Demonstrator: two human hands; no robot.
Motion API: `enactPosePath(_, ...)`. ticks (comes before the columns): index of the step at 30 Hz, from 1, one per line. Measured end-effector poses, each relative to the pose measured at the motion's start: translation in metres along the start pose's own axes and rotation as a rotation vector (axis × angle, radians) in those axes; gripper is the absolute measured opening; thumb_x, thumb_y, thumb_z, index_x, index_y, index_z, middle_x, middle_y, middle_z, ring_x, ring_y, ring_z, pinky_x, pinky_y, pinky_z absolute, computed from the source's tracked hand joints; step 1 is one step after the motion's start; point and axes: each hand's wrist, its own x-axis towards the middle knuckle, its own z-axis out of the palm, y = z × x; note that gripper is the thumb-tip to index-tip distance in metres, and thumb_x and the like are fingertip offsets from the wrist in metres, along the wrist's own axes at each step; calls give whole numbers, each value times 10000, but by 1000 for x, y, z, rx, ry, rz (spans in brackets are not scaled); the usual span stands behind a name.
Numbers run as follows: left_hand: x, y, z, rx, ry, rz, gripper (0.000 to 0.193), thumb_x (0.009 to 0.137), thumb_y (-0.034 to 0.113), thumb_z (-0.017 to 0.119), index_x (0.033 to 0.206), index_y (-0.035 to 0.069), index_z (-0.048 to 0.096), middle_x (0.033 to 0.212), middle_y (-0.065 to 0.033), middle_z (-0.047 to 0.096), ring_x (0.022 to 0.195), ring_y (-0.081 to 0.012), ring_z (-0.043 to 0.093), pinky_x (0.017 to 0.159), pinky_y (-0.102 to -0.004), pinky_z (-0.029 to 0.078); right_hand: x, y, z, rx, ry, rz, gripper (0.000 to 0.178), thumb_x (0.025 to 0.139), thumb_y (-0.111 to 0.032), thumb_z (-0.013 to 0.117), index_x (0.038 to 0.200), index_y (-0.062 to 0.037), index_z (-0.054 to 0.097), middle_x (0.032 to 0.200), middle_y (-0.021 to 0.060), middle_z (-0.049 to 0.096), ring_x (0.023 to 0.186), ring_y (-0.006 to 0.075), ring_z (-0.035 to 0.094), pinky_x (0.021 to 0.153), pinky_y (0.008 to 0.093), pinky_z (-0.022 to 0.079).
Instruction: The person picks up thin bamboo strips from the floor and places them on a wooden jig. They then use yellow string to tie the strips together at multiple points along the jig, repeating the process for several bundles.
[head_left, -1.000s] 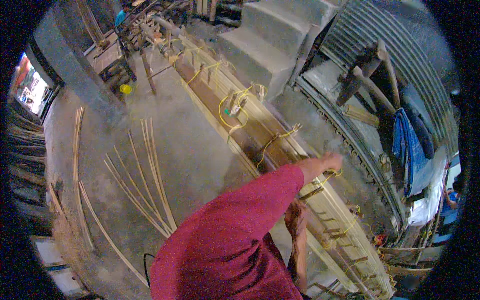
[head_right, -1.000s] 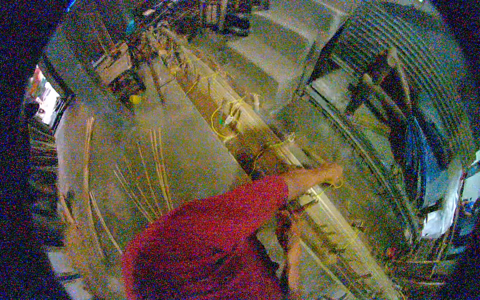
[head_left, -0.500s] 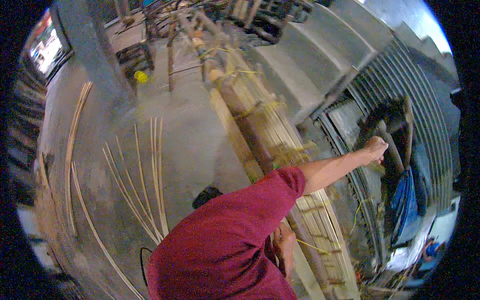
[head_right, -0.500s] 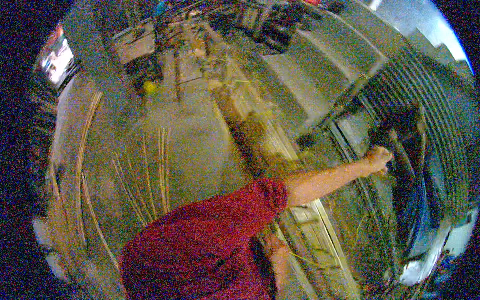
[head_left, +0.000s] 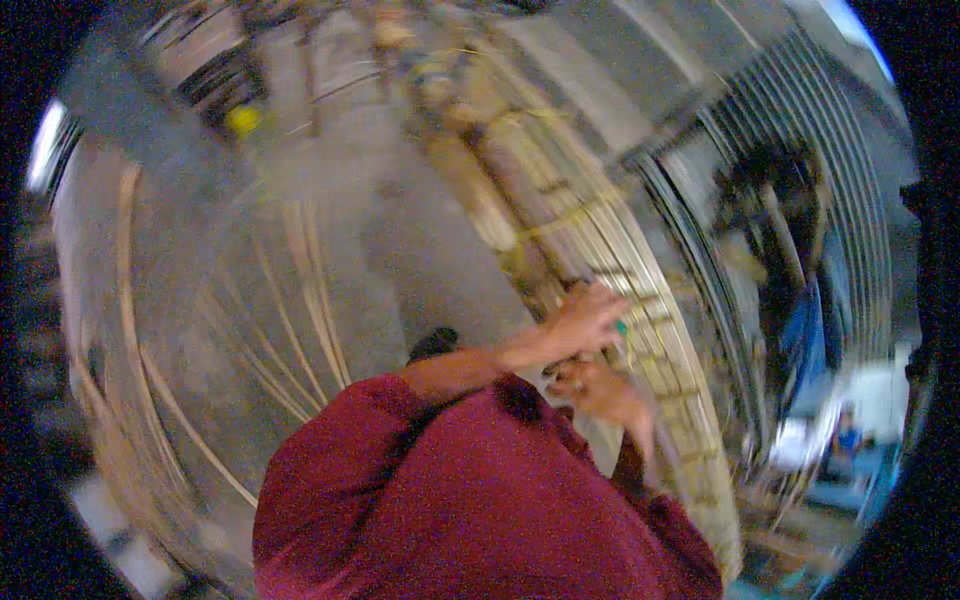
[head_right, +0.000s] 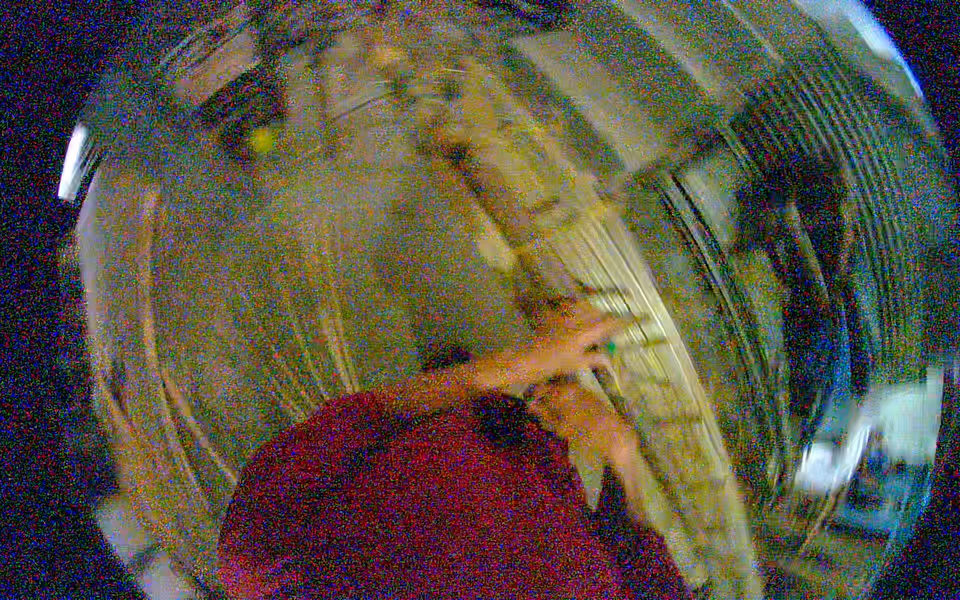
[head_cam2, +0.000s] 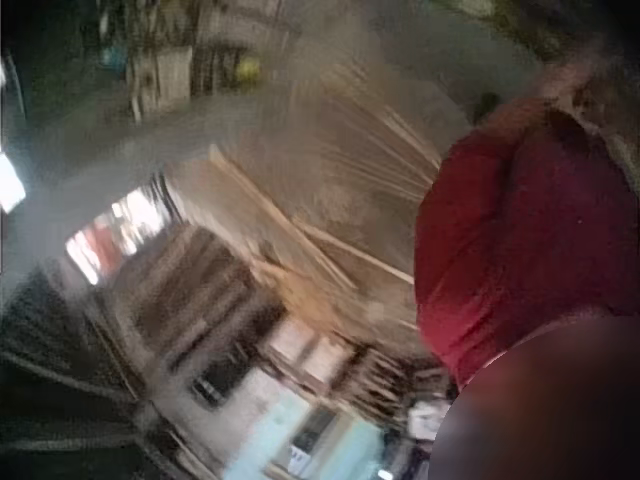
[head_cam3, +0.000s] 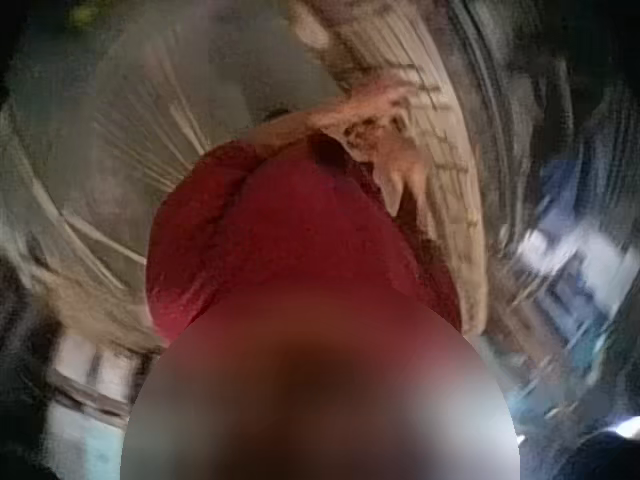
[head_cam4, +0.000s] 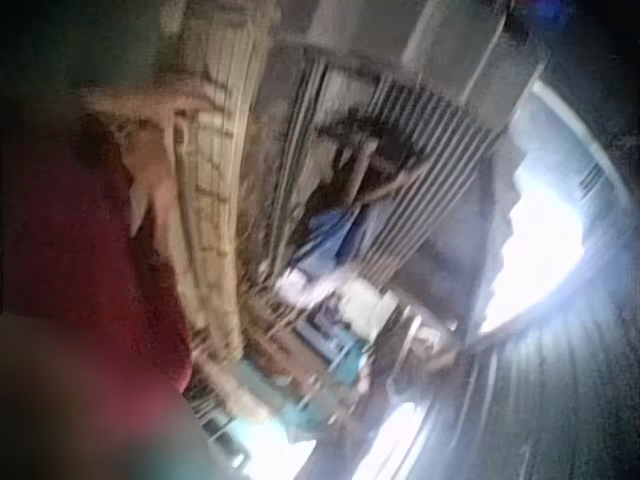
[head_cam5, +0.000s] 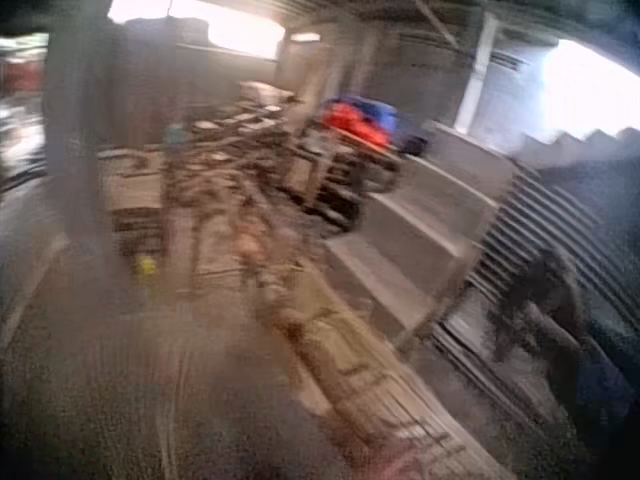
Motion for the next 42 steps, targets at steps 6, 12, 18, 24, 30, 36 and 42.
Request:
enactPosePath(6,-10,19,-7,-91,-37,-16,282,689,62,581,964,1,569,945,-160,557,911,-326,499,794,-385,399,-58,13,7,-157,968,404,203,810,-210,550,842,-11,561,777,140,582,681,300,567,597,388,439)
enactPosePath(12,56,25,-9,302,-29,297,302,698,120,602,986,34,572,949,-159,583,884,-338,537,811,-403,421,-67,-10,50,-52,789,359,180,831,-183,516,803,-7,543,774,158,547,674,324,534,593,381,429)
enactPosePath(18,97,-6,6,215,-694,198,227,720,234,578,870,68,535,802,-177,582,773,-373,546,659,-454,425,-64,-31,23,74,1077,-244,121,812,-125,523,797,-6,542,857,134,534,857,300,512,726,358,420)
enactPosePath(24,79,-29,11,214,-525,239,210,722,201,566,881,66,541,841,-163,585,798,-365,545,676,-428,430,-58,-1,115,215,910,57,139,832,-135,491,828,0,523,1068,163,473,997,302,473,832,371,394)
enactPosePath(30,103,42,-26,223,-779,100,262,746,138,582,972,8,559,862,-128,612,793,-237,590,708,-323,452,-131,47,181,222,1341,341,231,859,-221,467,796,-9,533,1113,161,441,998,295,464,828,340,397)
enactPosePath(36,117,174,14,-116,-635,131,261,783,112,558,1015,-6,555,873,-118,618,803,-175,585,742,-287,447,-232,125,265,483,1201,624,272,857,-282,474,846,-20,547,815,118,559,694,274,503,637,365,398)
enactPosePath(42,93,297,203,-142,-928,530,323,770,184,568,1033,-3,548,944,-154,606,879,-276,588,792,-325,438,-348,216,308,417,1514,933,245,843,-252,501,906,-19,541,775,128,556,652,248,533,624,349,425)
